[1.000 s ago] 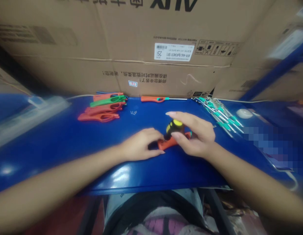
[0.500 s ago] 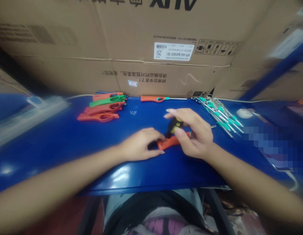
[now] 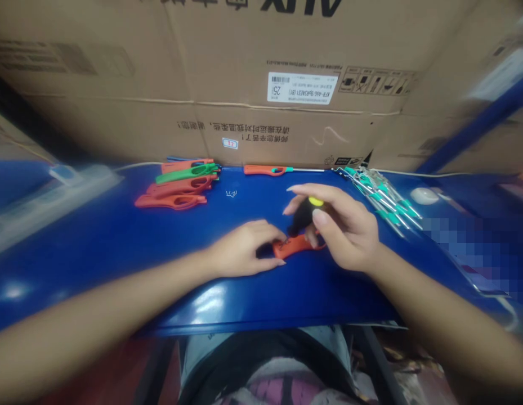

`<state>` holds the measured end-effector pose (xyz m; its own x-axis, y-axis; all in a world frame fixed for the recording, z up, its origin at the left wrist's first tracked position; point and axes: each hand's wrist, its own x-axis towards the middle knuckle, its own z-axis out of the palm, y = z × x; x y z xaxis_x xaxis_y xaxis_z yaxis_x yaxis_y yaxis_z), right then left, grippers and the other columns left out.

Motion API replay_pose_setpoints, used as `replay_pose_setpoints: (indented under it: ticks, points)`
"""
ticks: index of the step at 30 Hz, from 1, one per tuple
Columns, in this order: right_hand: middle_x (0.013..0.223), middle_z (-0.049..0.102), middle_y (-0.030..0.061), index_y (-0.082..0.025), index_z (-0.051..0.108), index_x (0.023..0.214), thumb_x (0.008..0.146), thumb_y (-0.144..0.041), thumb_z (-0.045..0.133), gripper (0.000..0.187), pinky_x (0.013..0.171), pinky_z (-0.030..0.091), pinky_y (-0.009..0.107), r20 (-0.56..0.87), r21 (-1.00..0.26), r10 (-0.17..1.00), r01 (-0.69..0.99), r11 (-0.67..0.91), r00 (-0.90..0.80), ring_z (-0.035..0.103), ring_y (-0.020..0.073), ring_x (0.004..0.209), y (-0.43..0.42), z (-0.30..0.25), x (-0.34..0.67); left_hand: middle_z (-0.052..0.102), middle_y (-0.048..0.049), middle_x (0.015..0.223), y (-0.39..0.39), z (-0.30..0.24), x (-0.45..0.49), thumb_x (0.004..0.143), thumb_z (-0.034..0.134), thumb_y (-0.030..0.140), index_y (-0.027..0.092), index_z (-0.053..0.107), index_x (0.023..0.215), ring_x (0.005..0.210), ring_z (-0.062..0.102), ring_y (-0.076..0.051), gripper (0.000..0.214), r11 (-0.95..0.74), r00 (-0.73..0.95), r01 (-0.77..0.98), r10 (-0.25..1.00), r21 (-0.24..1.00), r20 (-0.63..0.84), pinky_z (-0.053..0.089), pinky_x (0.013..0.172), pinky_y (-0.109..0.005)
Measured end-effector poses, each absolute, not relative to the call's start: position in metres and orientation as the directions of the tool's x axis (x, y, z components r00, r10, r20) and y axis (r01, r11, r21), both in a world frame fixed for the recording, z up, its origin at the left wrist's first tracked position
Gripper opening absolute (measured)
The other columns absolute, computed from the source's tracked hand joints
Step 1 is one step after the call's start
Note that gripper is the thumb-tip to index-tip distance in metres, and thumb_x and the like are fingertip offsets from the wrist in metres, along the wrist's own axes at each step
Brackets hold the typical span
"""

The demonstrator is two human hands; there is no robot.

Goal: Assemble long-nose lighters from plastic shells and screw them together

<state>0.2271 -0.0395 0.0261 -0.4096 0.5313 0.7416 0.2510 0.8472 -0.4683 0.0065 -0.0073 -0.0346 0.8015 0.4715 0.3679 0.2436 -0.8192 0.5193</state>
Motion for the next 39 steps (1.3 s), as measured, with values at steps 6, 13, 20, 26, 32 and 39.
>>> replay_pose_setpoints:
  ticks: [6, 13, 20, 26, 32, 39]
  points:
    - [0.082, 0.069, 0.0043, -0.02, 0.068, 0.113, 0.09, -0.025, 0.07, 0.024, 0.062, 0.054, 0.031, 0.872, -0.173, 0.315, 0.364, 0.915, -0.375, 0.062, 0.0174, 0.07, -0.033, 0.025, 0.229, 0.071, -0.0056, 0.101, -0.007, -0.035, 0.006, 0.089, 0.073, 0.035, 0.017, 0.064, 0.113, 0.094, 0.064, -0.019, 0.032, -0.826, 0.8, 0.24, 0.465, 0.509, 0.378, 0.049, 0.087, -0.033]
    - [0.109, 0.072, 0.0083, -0.021, 0.053, 0.14, 0.102, -0.024, 0.048, 0.038, 0.063, 0.057, 0.028, 0.701, -0.54, 0.565, 0.194, 0.819, -0.434, 0.066, 0.0132, 0.071, -0.035, 0.021, 0.227, 0.071, -0.0058, 0.099, -0.007, -0.035, 0.006, 0.088, 0.073, 0.037, 0.017, 0.065, 0.108, 0.094, 0.065, -0.021, 0.028, -0.818, 0.797, 0.251, 0.478, 0.517, 0.37, 0.049, 0.087, -0.034]
    - [0.1, 0.076, 0.0069, -0.023, 0.067, 0.128, 0.097, -0.028, 0.06, 0.032, 0.065, 0.058, 0.031, 0.859, -0.262, 0.378, 0.339, 0.904, -0.344, 0.069, 0.0168, 0.072, -0.029, 0.019, 0.234, 0.072, -0.0074, 0.107, -0.007, -0.034, 0.006, 0.09, 0.072, 0.038, 0.018, 0.064, 0.112, 0.099, 0.066, -0.022, 0.031, -0.815, 0.811, 0.238, 0.466, 0.528, 0.354, 0.05, 0.091, -0.036]
    - [0.092, 0.075, 0.0042, -0.023, 0.065, 0.128, 0.099, -0.025, 0.056, 0.031, 0.053, 0.053, 0.026, 0.799, -0.394, 0.489, 0.309, 0.866, -0.351, 0.062, 0.0112, 0.056, -0.032, 0.022, 0.232, 0.073, -0.0066, 0.106, -0.007, -0.032, 0.006, 0.09, 0.071, 0.038, 0.018, 0.064, 0.11, 0.099, 0.066, -0.022, 0.029, -0.808, 0.814, 0.247, 0.473, 0.534, 0.339, 0.049, 0.092, -0.036]
    - [0.085, 0.072, 0.0061, -0.02, 0.065, 0.129, 0.099, -0.024, 0.052, 0.032, 0.06, 0.055, 0.031, 0.87, -0.076, 0.282, 0.454, 0.888, -0.406, 0.066, 0.0173, 0.067, -0.03, 0.02, 0.238, 0.072, -0.0074, 0.11, -0.007, -0.032, 0.006, 0.089, 0.072, 0.037, 0.018, 0.064, 0.114, 0.101, 0.066, -0.022, 0.032, -0.811, 0.817, 0.258, 0.473, 0.525, 0.33, 0.049, 0.092, -0.036]
    - [0.096, 0.074, 0.0059, -0.023, 0.062, 0.133, 0.097, -0.027, 0.059, 0.036, 0.058, 0.058, 0.029, 0.788, -0.41, 0.526, 0.366, 0.836, -0.32, 0.069, 0.0153, 0.066, -0.031, 0.017, 0.23, 0.073, -0.0063, 0.105, -0.007, -0.032, 0.006, 0.089, 0.072, 0.038, 0.018, 0.065, 0.111, 0.097, 0.065, -0.021, 0.031, -0.809, 0.812, 0.256, 0.477, 0.53, 0.337, 0.049, 0.09, -0.035]
